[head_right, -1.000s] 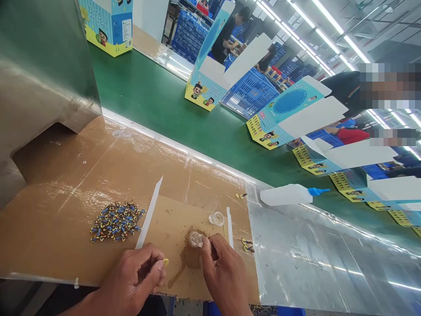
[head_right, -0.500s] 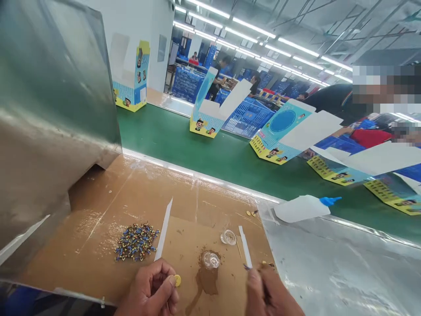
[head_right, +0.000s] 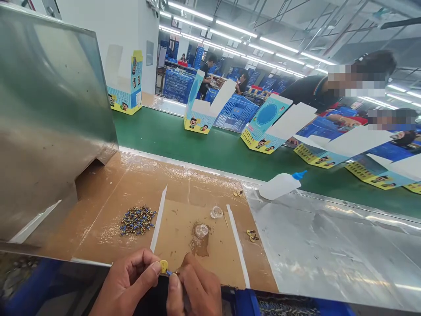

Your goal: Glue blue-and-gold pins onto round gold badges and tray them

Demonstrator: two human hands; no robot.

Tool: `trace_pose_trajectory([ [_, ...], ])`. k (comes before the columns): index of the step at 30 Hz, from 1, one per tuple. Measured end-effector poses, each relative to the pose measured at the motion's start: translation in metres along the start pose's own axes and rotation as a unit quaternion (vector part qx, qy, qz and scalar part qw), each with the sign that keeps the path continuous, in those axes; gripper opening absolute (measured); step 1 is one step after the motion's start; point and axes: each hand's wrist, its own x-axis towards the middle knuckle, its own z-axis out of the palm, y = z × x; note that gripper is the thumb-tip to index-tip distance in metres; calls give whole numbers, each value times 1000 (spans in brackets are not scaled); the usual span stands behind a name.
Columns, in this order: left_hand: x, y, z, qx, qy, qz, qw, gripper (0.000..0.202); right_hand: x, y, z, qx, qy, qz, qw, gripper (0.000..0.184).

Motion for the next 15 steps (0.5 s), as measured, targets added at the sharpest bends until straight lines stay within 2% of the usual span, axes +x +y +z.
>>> trace_pose_trajectory([
  [11, -6, 8, 8, -3, 8, -1, 1000, 64, -5, 11, 9, 18, 29, -45, 998, 28],
  [15, -7, 7, 9, -4, 15, 1, 1000, 62, -6, 11, 10, 30, 23, -37, 999, 27],
])
